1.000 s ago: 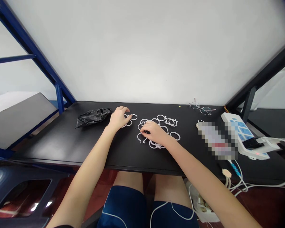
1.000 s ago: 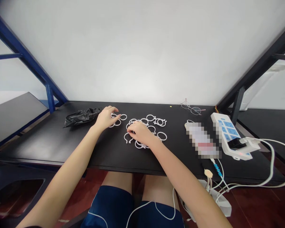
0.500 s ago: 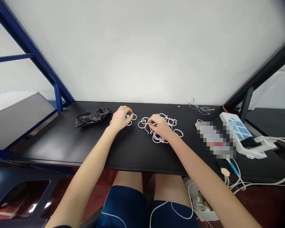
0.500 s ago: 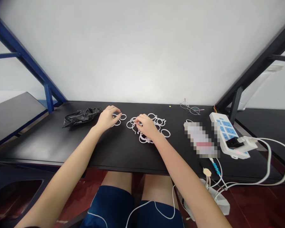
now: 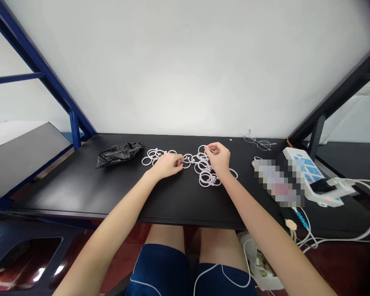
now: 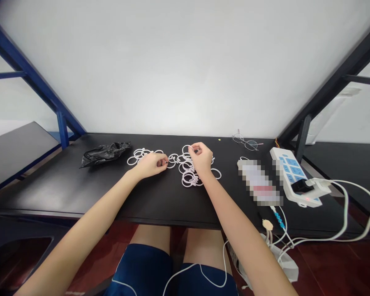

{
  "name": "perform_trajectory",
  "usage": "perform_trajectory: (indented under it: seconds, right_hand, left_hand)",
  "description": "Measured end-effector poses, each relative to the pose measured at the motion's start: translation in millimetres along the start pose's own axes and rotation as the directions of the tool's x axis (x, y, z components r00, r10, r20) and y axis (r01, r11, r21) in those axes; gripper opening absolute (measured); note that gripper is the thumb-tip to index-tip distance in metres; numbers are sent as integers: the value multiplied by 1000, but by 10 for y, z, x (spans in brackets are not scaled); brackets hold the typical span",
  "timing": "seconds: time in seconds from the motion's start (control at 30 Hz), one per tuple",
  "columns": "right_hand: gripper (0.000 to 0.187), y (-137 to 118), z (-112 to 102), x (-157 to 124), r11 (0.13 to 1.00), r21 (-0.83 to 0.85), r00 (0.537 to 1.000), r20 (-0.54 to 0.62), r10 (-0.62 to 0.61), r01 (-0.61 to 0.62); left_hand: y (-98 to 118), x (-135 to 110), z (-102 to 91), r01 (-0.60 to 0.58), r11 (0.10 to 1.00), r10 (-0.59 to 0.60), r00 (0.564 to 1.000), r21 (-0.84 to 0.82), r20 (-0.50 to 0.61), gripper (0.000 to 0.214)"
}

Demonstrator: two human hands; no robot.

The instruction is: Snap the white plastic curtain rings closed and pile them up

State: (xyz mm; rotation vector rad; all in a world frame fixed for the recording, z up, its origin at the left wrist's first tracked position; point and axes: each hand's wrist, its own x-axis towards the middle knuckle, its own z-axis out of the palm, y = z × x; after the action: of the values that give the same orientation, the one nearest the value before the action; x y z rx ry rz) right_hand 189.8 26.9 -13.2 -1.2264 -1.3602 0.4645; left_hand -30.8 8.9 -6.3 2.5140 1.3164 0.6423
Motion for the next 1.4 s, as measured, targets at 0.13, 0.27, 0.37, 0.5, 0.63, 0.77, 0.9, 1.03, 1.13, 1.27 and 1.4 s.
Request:
perform_trajectory:
  seconds: [0.13,0.27,0.37,0.5,0.63,0.77,0.9,1.03,1.13,1.27,1.4]
  right_hand:
    - [21,-12,1,61,899,325,955,63,290,-294]
    - [28,-68,-23,93,699,486,850,242,469,-524]
    - [36,-120,-38,100,606,528,803,359,476,-595]
    - [51,-162,-39,100,591,514,782,449,432,-622]
    - [52,-178,-51,87,549,535,759,542,360,-642]
    - [47,-202,-57,52,502,415,591,763,264,-759]
    - [44,-233,-38,4,513,296,461,857,230,-806]
    - [41,-253,-41,-15,533,207,395,879,267,-820]
    - [40,-251,-56,-8,533,189,397,865,308,-825]
    - [37,-243,-69,0,551,191,403,867,293,-812]
    - [35,-257,-70,-16,602,202,422,872,248,-772]
  left_hand:
    - [14,8,47,-52,996,49,998,-69,-34,11]
    - [33,6,49,-66,996,61,995,-63,-73,11]
    - [60,2,36,-53,998,50,995,-38,-91,13]
    - [79,1,35,-68,997,64,990,-26,-122,14]
    - [88,-1,60,-96,995,88,979,-36,-184,13]
    - [128,-11,93,-119,992,103,960,-49,-259,28]
    - [184,-19,124,-178,983,163,952,-35,-261,40]
    - [227,-13,152,-279,958,285,925,58,-253,29]
    - [257,-7,170,-312,942,335,901,124,-276,28]
    - [271,-6,183,-278,951,309,889,138,-338,29]
    - [254,-9,184,-283,948,318,880,148,-352,29]
